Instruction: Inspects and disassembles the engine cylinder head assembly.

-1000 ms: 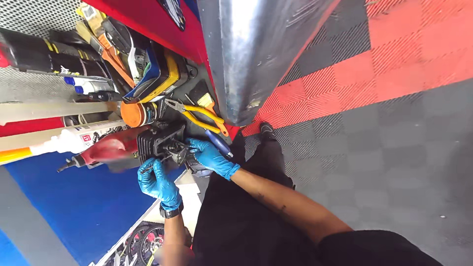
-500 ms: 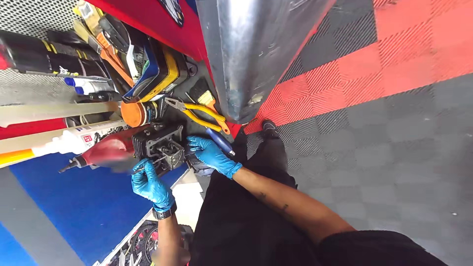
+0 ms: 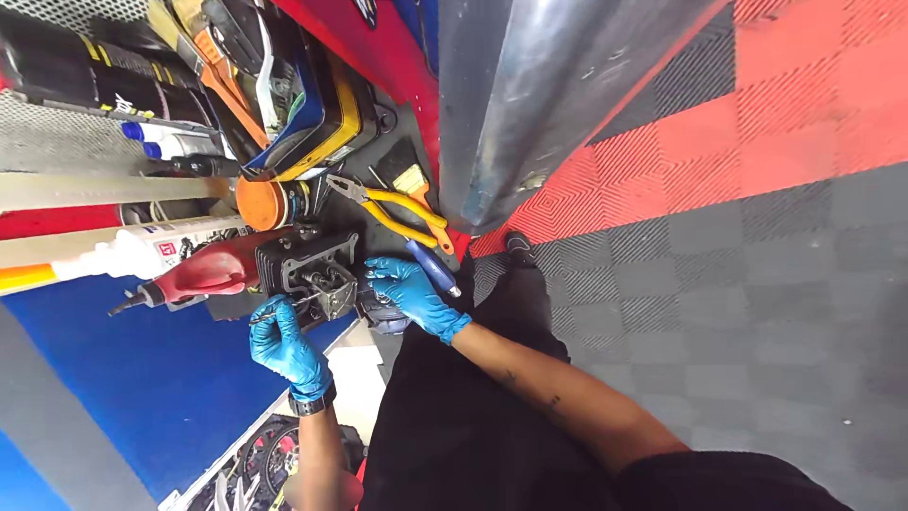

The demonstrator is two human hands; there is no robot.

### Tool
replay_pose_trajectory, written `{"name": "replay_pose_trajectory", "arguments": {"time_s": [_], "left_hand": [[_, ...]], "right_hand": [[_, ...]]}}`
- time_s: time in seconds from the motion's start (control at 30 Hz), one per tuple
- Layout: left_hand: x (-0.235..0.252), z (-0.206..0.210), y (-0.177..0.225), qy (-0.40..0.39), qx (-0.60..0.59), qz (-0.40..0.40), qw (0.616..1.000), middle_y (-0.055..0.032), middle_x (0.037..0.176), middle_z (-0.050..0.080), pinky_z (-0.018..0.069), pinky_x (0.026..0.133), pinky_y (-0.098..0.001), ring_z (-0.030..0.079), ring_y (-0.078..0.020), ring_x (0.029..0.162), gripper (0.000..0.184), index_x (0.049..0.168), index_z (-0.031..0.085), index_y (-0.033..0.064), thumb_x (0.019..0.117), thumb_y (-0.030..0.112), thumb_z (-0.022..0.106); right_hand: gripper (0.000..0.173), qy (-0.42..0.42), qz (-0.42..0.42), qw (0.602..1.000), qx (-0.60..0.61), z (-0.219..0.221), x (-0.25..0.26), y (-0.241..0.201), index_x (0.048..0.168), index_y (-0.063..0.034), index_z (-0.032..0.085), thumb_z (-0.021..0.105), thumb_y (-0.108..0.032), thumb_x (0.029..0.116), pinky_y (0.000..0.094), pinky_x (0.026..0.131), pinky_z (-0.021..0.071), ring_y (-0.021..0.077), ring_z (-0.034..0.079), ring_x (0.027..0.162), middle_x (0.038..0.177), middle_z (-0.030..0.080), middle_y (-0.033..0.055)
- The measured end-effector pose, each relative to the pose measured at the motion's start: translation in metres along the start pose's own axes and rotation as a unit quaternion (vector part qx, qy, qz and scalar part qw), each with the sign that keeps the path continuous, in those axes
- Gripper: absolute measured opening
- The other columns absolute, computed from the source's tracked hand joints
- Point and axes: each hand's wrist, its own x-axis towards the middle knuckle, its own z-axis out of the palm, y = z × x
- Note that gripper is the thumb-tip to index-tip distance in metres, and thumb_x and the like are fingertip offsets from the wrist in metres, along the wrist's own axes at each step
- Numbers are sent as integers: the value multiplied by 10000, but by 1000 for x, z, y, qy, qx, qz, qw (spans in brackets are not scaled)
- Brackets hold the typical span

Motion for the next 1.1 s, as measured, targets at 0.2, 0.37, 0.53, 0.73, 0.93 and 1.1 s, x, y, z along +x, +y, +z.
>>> {"name": "replay_pose_trajectory", "arguments": {"time_s": [0.2, 0.37, 0.53, 0.73, 0.93, 1.1], "left_hand": [[3, -5, -4, 3, -3, -14, 1000, -51, 994, 736, 582, 913, -334, 702, -158, 979, 139, 963, 707, -5, 980, -37, 573], [9, -10, -8, 12, -16, -30, 999, -48, 969, 742, 594, 878, -336, 710, -157, 945, 162, 953, 713, 5, 986, -35, 560], [11, -12, -9, 9, -27, -34, 999, -41, 974, 744, 592, 881, -330, 710, -152, 950, 171, 945, 715, 19, 984, -33, 557], [9, -11, -7, 8, -23, -38, 999, -46, 994, 744, 592, 883, -325, 708, -153, 966, 146, 947, 724, 15, 975, -25, 586], [9, -12, -9, 13, -32, -31, 999, -39, 998, 740, 588, 897, -325, 703, -151, 975, 127, 964, 726, 18, 964, -19, 605], [4, -7, -10, 22, -45, -14, 999, -28, 1015, 744, 581, 913, -312, 702, -141, 994, 129, 947, 743, 43, 939, -27, 635]], "right_hand": [[291, 25, -66, 996, -54, -1, -13, 8, 1216, 2, 728, 674, -42, 934, 259, 919, 585, 99, 717, 1011, 1146, 750, 107], [272, 54, -91, 990, -91, -3, -24, 13, 1198, -11, 743, 673, -63, 940, 259, 930, 586, 94, 722, 1011, 1118, 761, 94], [260, 76, -134, 959, -238, -1, -29, 7, 1186, -50, 761, 646, -161, 981, 279, 898, 596, 106, 741, 964, 1074, 780, 75], [280, 93, -146, 792, -586, 24, -4, -31, 978, -25, 734, 530, -216, 1010, 515, 619, 569, 370, 727, 746, 780, 709, 167], [142, 77, -68, 746, -659, 44, 22, -57, 927, 5, 709, 577, -38, 956, 545, 607, 547, 408, 718, 779, 822, 706, 206], [151, 67, -53, 734, -674, 53, 29, -62, 958, 20, 712, 562, -3, 955, 549, 624, 546, 420, 717, 803, 848, 710, 220]]}}
